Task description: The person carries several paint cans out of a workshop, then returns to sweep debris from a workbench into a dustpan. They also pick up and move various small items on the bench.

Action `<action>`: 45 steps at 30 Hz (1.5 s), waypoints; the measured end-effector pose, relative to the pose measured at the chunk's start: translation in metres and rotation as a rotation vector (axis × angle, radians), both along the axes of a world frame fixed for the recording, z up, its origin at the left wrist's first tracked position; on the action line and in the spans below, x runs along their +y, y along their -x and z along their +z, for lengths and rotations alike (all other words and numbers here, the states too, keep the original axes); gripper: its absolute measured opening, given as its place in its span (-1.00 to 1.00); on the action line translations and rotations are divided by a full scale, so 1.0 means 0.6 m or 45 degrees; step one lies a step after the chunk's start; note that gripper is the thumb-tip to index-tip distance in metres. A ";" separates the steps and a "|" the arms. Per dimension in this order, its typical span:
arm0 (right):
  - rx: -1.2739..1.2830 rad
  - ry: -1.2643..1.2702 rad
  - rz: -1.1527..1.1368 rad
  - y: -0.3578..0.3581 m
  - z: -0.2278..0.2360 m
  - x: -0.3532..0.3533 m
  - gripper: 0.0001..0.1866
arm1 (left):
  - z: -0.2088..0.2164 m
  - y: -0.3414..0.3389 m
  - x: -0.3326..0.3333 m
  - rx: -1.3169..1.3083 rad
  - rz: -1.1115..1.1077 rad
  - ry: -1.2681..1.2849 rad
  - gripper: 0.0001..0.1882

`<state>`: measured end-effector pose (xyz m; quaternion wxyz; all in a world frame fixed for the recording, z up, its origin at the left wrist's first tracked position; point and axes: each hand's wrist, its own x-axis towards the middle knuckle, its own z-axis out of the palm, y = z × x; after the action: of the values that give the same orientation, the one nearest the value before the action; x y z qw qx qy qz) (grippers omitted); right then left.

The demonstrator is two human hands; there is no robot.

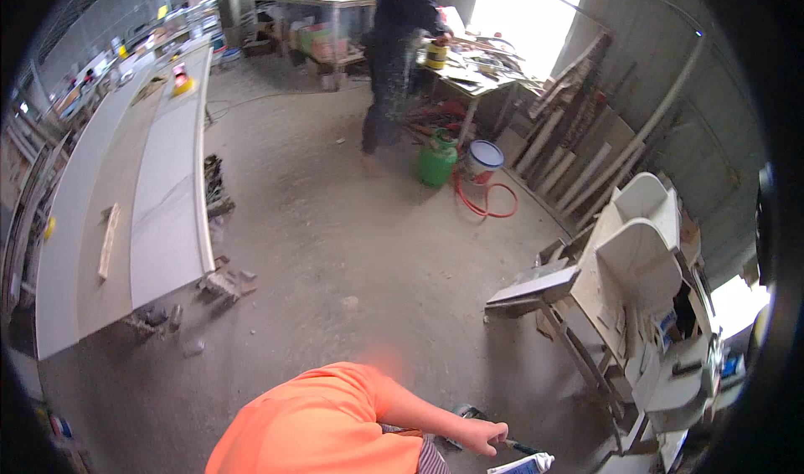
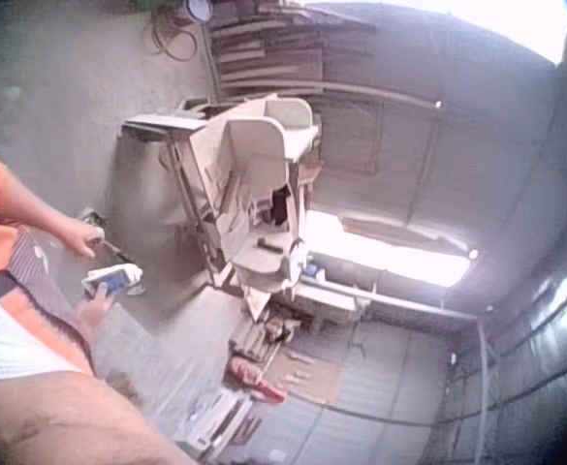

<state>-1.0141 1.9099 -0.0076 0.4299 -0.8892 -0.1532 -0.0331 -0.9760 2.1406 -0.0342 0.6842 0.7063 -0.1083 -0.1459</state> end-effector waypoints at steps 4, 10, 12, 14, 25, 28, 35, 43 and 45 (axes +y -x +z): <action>0.450 -0.475 -0.317 -0.030 0.002 -0.041 -0.48 | -0.032 -0.025 -0.005 -0.008 -0.001 -0.352 -0.49; 0.838 -0.728 -0.608 -0.027 -0.004 -0.114 -0.32 | -0.043 -0.092 -0.083 0.051 0.048 -0.344 -0.09; 0.833 -0.625 -0.602 -0.010 -0.023 -0.166 -0.33 | -0.036 -0.117 -0.115 0.019 0.040 -0.310 0.07; 0.818 -0.450 -0.573 0.004 -0.042 -0.226 -0.31 | -0.027 -0.145 -0.141 0.010 0.055 -0.321 0.24; 1.204 -0.204 -0.668 0.053 0.000 -0.373 0.02 | -0.086 -0.213 -0.322 -0.135 0.130 -0.276 -0.21; 1.144 0.284 -0.492 0.040 0.038 -0.371 -0.02 | -0.115 -0.216 -0.341 -0.011 0.281 -0.134 -0.42; 0.716 0.707 0.012 0.029 0.057 -0.374 -0.28 | -0.244 -0.127 -0.274 -0.007 0.517 -0.199 -0.76; 0.479 0.083 -0.163 -0.003 0.049 -0.302 -0.57 | -0.188 -0.079 -0.138 0.059 0.906 0.083 -0.69; 0.963 -0.441 -0.394 -0.030 0.012 -0.276 -0.58 | -0.111 -0.075 -0.098 -0.056 0.972 0.089 -0.66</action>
<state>-0.9962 1.7441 -0.0005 0.5883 -0.7660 0.1578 0.2055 -0.9311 2.0820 -0.1010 0.7103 0.6752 0.1429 0.1383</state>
